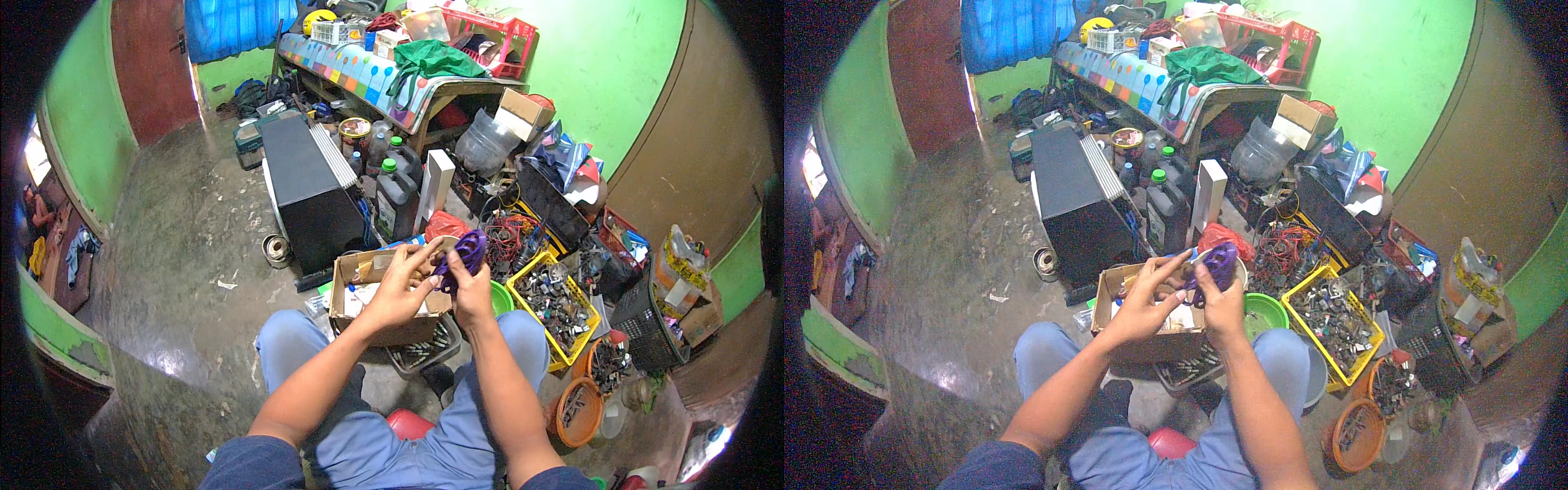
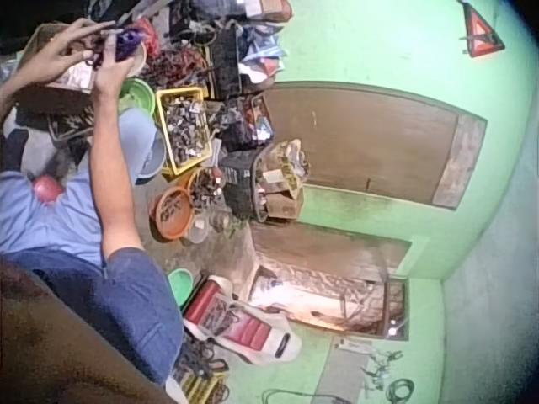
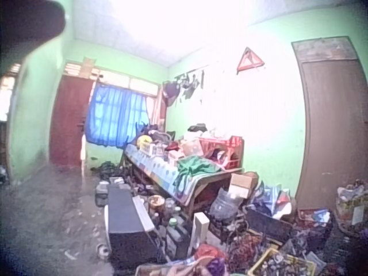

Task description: The person handles various spark plugs and electronic wires, picks up a cardboard box containing electronic parts, and then uses their hands to work with a blue and red electronic component and a bundle of purple wires.

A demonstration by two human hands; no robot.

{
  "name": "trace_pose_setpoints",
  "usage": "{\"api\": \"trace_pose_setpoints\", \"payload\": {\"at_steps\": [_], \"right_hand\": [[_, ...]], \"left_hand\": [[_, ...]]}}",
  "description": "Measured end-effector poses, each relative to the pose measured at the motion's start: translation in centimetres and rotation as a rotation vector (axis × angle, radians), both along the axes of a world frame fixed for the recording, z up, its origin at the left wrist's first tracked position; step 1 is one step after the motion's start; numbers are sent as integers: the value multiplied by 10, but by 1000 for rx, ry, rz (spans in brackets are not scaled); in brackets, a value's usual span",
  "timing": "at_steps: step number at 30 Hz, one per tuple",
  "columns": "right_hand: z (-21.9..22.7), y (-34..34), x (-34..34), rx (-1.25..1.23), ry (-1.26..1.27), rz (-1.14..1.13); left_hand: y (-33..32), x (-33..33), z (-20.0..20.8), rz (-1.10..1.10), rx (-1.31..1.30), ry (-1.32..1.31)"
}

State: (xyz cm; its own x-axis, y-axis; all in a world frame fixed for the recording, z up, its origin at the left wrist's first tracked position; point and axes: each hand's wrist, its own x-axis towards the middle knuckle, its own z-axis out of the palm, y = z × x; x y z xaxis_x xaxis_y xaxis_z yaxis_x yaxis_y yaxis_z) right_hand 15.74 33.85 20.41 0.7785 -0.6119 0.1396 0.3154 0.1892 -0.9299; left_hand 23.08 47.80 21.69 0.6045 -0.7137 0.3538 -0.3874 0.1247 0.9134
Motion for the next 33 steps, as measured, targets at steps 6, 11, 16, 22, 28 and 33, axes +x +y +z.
{"api": "trace_pose_setpoints", "payload": {"at_steps": [6,11,16,22,28,33], "right_hand": [[6,-2,5,317,-213,-39],[2,-4,6,421,-264,18],[3,-4,6,507,-266,14],[4,-11,3,503,-283,63],[6,-8,1,412,-256,105],[6,-3,3,347,-105,0]], "left_hand": [[-5,11,-30,28,124,-174],[-10,3,-28,143,92,-357],[-12,-9,-25,233,175,-247],[-14,5,-30,130,-11,394],[-12,9,-26,-31,-258,934],[-9,3,-16,46,-247,803]]}}
